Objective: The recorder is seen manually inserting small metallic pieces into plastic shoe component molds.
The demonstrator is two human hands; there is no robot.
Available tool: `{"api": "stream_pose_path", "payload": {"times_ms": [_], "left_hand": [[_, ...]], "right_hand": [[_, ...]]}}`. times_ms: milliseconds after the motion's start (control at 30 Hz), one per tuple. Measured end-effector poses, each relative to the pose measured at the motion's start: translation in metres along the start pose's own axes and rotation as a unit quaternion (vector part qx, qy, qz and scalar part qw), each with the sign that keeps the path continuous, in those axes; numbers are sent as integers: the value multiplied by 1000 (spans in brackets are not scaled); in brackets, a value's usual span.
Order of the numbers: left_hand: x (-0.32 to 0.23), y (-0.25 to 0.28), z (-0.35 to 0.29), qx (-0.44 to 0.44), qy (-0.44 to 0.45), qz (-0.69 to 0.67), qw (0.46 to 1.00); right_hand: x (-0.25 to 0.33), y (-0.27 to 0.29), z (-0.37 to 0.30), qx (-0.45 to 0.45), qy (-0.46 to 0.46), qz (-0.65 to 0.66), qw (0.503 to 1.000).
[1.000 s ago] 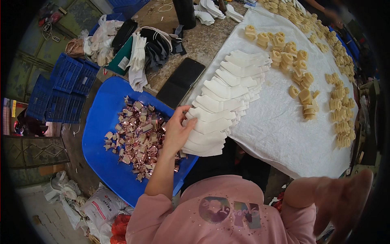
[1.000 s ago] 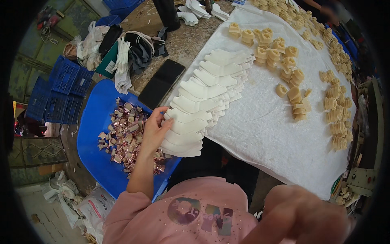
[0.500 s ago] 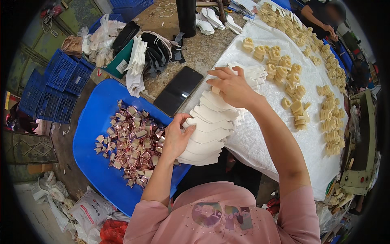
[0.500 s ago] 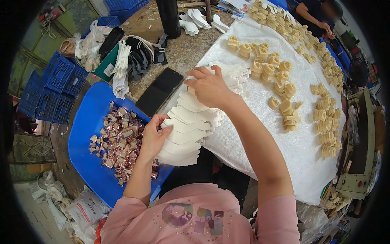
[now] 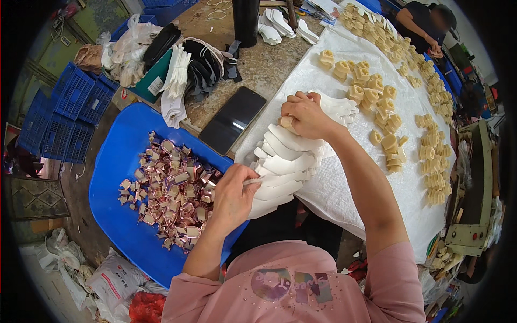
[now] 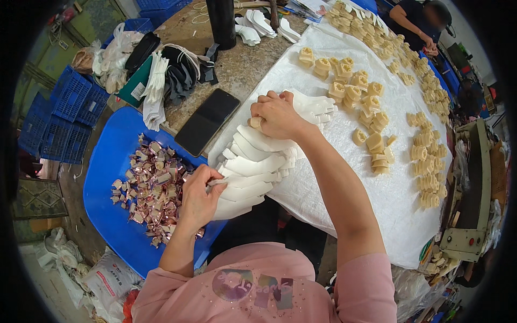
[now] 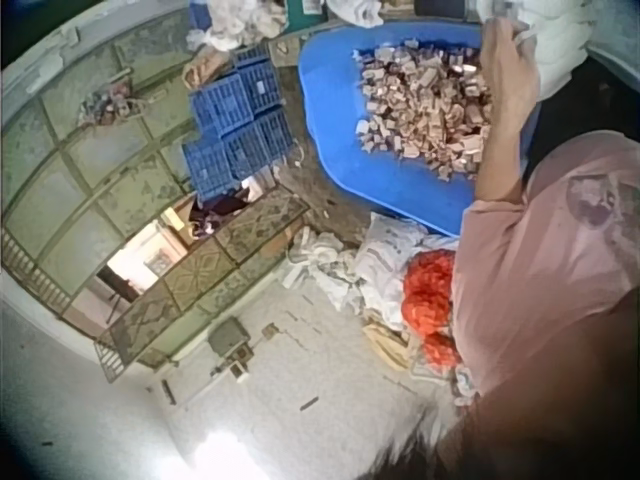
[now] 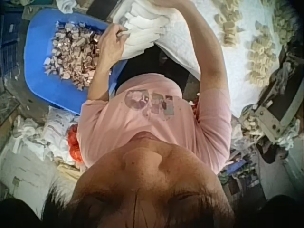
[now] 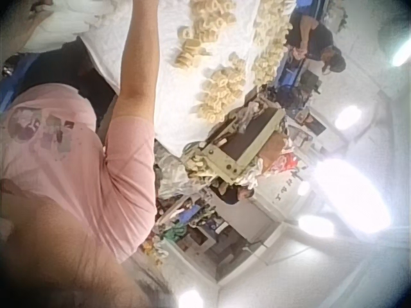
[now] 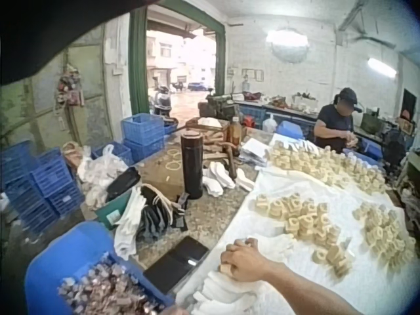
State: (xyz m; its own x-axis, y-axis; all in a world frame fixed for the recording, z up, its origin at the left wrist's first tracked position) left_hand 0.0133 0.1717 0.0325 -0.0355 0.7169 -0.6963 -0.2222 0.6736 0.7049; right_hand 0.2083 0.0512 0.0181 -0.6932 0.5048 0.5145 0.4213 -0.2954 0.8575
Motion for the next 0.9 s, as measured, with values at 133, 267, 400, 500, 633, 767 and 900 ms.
{"api": "stream_pose_path", "payload": {"times_ms": [133,267,400,500,633,767,900], "left_hand": [[-12,1,-15,-14,-38,-4,999],[-28,5,-29,-50,-148,44,987],[-33,9,-41,-45,-205,90,974],[-35,9,-50,-49,-238,116,963],[-42,9,-60,-33,-281,150,947],[-47,10,-70,-26,-323,159,932],[-46,7,-76,-11,-334,145,931]], "right_hand": [[0,-2,-1,5,-17,29,999],[4,-6,-4,18,-37,52,998],[10,-10,-8,19,-39,88,995],[12,-12,-9,18,-44,111,993],[16,-14,-11,16,-36,129,991],[16,-20,-12,13,-33,130,991],[13,-23,-13,0,-34,128,991]]}}
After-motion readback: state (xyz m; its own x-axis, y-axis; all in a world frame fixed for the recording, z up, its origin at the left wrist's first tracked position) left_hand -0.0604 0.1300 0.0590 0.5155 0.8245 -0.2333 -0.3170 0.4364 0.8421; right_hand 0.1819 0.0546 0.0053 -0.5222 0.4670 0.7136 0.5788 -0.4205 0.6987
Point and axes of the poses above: each hand's wrist, its own z-axis towards the middle knuckle, its own y-axis out of the back of the hand, x = y × z, the point moved 5 cm from there along z, towards the middle knuckle, and after that the axes turned 14 degrees about z, right-handed, at the moved point
